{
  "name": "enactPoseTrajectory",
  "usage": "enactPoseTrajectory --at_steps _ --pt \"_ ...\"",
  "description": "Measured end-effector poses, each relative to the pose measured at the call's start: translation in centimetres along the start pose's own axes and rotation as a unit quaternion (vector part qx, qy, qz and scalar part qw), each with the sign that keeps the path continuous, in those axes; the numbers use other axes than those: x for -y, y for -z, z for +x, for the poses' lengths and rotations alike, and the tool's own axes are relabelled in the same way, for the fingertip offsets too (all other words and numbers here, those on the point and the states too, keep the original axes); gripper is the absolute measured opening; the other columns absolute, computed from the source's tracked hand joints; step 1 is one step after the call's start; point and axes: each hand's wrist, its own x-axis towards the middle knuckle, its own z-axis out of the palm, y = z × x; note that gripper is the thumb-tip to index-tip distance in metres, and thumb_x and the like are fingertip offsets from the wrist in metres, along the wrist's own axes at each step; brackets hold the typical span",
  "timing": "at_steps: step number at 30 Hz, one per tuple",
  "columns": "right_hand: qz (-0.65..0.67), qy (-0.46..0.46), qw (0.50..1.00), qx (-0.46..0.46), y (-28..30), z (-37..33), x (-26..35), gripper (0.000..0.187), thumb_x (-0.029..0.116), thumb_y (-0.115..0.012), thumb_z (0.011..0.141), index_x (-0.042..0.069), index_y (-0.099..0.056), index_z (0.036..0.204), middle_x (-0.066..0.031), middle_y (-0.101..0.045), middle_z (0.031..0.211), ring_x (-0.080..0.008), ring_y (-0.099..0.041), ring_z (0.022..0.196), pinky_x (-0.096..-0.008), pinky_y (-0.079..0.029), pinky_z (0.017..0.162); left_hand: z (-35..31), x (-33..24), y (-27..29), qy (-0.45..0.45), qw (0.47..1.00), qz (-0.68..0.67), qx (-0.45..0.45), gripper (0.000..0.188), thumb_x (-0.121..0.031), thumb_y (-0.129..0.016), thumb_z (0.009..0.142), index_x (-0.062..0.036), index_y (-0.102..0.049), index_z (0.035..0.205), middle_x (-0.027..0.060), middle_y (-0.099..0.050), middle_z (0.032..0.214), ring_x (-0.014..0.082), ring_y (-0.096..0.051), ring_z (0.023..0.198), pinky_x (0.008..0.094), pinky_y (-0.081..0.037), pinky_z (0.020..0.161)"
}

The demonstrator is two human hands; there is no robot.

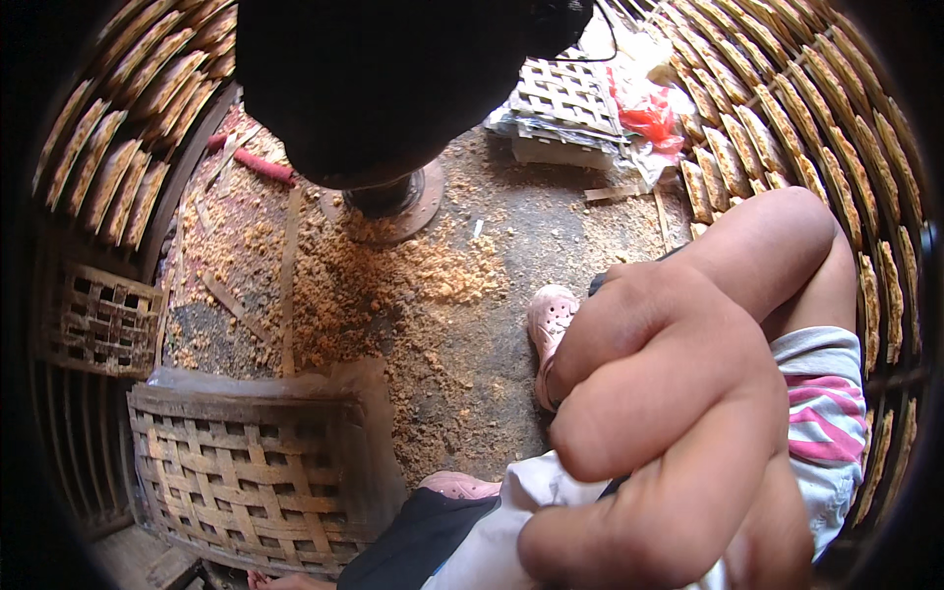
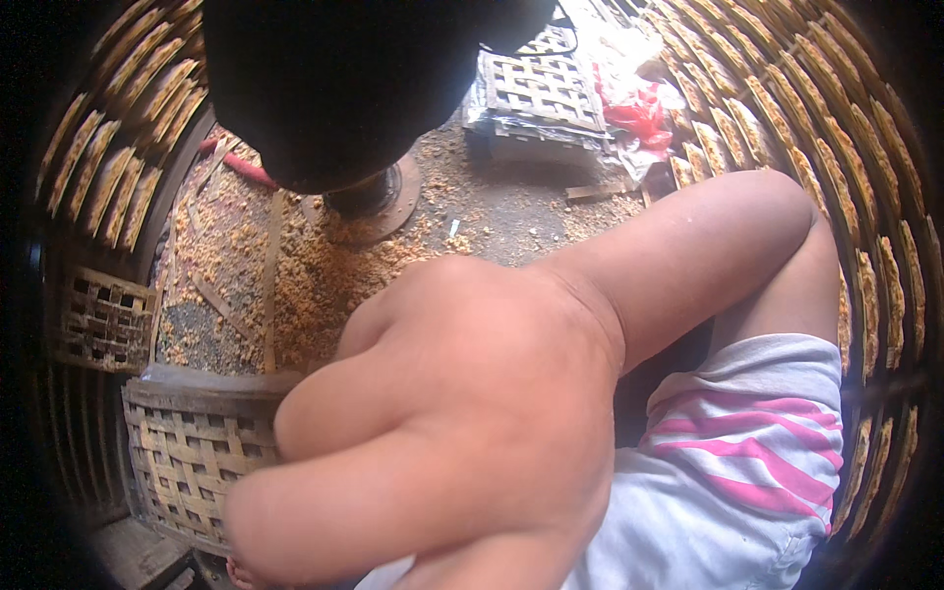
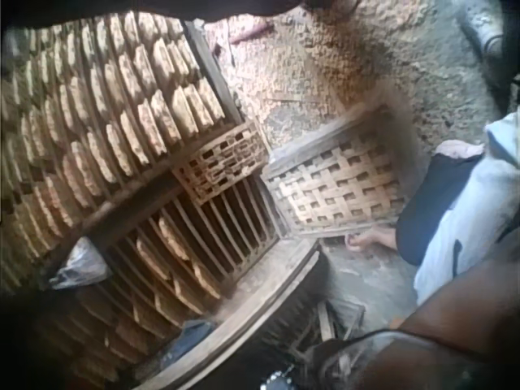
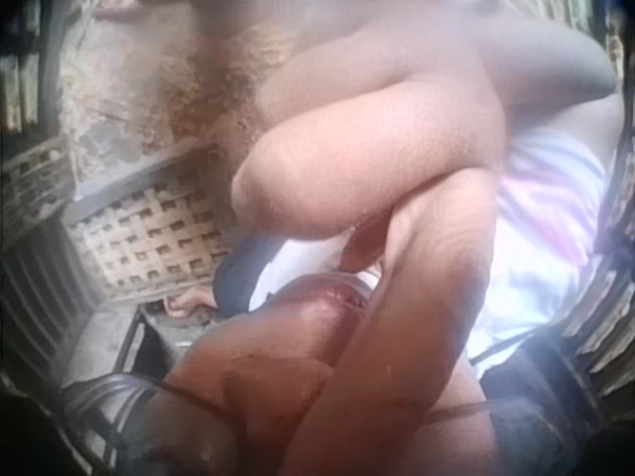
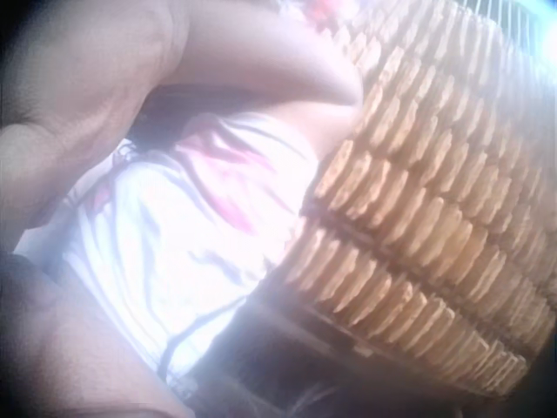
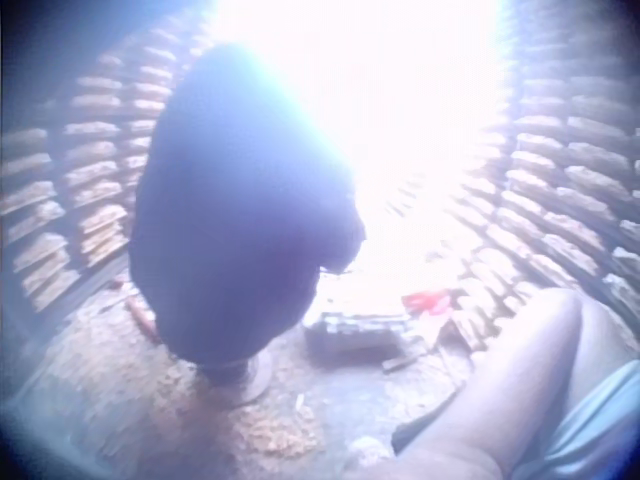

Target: The person assembles a wooden lattice tray by hand, fitting slats into place and adjusting the frame. They then place a plastic sheet over the tray and handle additional trays and plastic bags nearby.

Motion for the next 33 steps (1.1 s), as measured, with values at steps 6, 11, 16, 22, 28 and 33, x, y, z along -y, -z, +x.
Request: enactPoseTrajectory --at_steps 6,11,16,22,28,33 --pt "-0.07 -0.052 0.996 0.025 5.6 -2.7 0.0 0.033 0.014 -0.061 0.088 0.01 -0.059 0.12 -0.0059 -0.066 0.083 -0.0192 -0.063 0.065 -0.0314 -0.049 0.059 -2.0 -3.0 -2.5 -0.079 0.993 0.011 0.082 0.026 -0.019 -0.049 0.09 -0.0008 -0.067 0.084 0.0156 -0.066 0.086 0.0294 -0.06 0.079 0.0403 -0.049 0.073" --pt "-0.092 -0.09 0.991 0.039 9.1 -5.2 -0.7 0.032 0.015 -0.062 0.087 0.012 -0.06 0.119 -0.0049 -0.067 0.08 -0.0179 -0.063 0.061 -0.0302 -0.049 0.055 -4.4 -7.9 -4.9 -0.187 0.957 0.047 0.218 0.025 -0.019 -0.05 0.09 -0.0007 -0.067 0.085 0.0157 -0.066 0.087 0.0296 -0.061 0.08 0.0402 -0.049 0.074" --pt "-0.033 -0.119 0.991 0.056 10.3 -9.2 -5.3 0.031 0.015 -0.064 0.087 0.014 -0.061 0.118 -0.0039 -0.068 0.077 -0.0166 -0.063 0.057 -0.0289 -0.049 0.05 -7.1 -14.4 -7.1 -0.316 0.866 0.089 0.376 0.025 -0.018 -0.05 0.09 -0.0007 -0.067 0.085 0.0158 -0.066 0.087 0.0299 -0.061 0.08 0.0401 -0.049 0.074" --pt "0.036 -0.413 0.892 0.18 9.6 -26.4 -19.5 0.022 0.024 -0.056 0.095 0.012 -0.062 0.113 -0.0111 -0.07 0.079 -0.0211 -0.068 0.064 -0.0347 -0.056 0.063 -11.0 -23.3 -10.6 -0.428 0.706 0.113 0.554 0.024 -0.018 -0.051 0.09 -0.0006 -0.067 0.086 0.0159 -0.066 0.088 0.0302 -0.061 0.081 0.04 -0.049 0.075" --pt "-0.233 -0.626 0.743 0.043 13.1 -49.8 -32.7 0.032 0.03 -0.059 0.09 0.012 -0.061 0.117 -0.0139 -0.07 0.094 -0.03 -0.068 0.087 -0.0407 -0.053 0.08 -13.7 -31.9 -14.2 -0.492 0.563 0.153 0.646 0.023 -0.017 -0.051 0.09 -0.0006 -0.067 0.087 0.0161 -0.067 0.089 0.0305 -0.062 0.083 0.0399 -0.049 0.076" --pt "-0.42 -0.776 0.46 0.099 18.0 -57.7 -39.2 0.074 0.041 -0.073 0.077 0.026 -0.038 0.141 -0.0174 -0.033 0.14 -0.036 -0.035 0.127 -0.0527 -0.039 0.098 -15.4 -35.9 -15.7 -0.486 0.504 0.205 0.684 0.023 -0.017 -0.051 0.09 -0.0005 -0.067 0.087 0.0162 -0.067 0.09 0.0308 -0.062 0.083 0.0398 -0.049 0.076"
